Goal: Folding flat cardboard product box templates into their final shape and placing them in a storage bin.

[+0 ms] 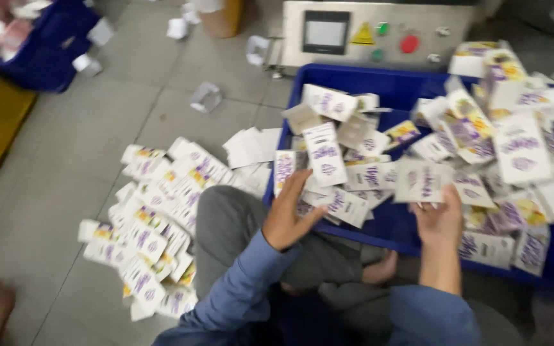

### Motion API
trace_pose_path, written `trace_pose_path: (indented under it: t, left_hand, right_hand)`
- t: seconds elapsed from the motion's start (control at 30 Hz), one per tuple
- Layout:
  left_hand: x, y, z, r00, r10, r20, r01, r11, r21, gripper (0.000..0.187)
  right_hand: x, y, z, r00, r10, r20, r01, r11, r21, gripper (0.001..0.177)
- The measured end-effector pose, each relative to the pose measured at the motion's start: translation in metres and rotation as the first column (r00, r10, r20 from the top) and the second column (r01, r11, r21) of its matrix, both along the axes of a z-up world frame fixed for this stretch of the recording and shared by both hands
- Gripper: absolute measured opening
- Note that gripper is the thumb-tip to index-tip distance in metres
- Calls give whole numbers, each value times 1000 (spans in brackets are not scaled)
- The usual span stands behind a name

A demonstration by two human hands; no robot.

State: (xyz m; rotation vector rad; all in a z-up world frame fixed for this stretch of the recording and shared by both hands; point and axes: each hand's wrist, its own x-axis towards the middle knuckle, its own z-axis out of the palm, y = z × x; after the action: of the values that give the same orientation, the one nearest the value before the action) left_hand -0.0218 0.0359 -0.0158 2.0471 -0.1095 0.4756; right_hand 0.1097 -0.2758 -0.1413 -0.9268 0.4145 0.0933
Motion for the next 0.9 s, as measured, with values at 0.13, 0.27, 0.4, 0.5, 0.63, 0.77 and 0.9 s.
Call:
trace_pose_path:
  t: [0.13,0.27,0.4,0.5,0.63,0.77,0.9]
  left_hand:
    - [1,94,-30,973,222,58,-228,964,135,59]
    - [9,224,-116,888,459,-15,-458,888,36,51]
    - [-12,329,-199,628,678,-381,-600,734,319,70]
    - [-29,350,-229,146,821,-552,-331,567,754,134]
    - [-38,331,-231,37,790,-612,-293,594,750,151]
    - [-35,313,-220,94,836,-540,-446,520,728,131]
    - [-33,312,-218,225,880,-418,-627,459,630,114]
  right_hand:
    - [-12,18,17,990,131,-55,-109,949,296,36]
    - [-15,29,-3,946,316,63,-313,851,423,60]
    - [-20,45,4,919,394,9,-392,913,114,41]
    - [-21,47,-6,888,448,101,-455,888,69,22]
    - [-20,51,-22,867,494,68,-497,867,28,30]
    - [-19,54,-31,871,490,23,-490,872,8,40]
    - [-22,56,-22,881,473,-2,-473,881,-24,37]
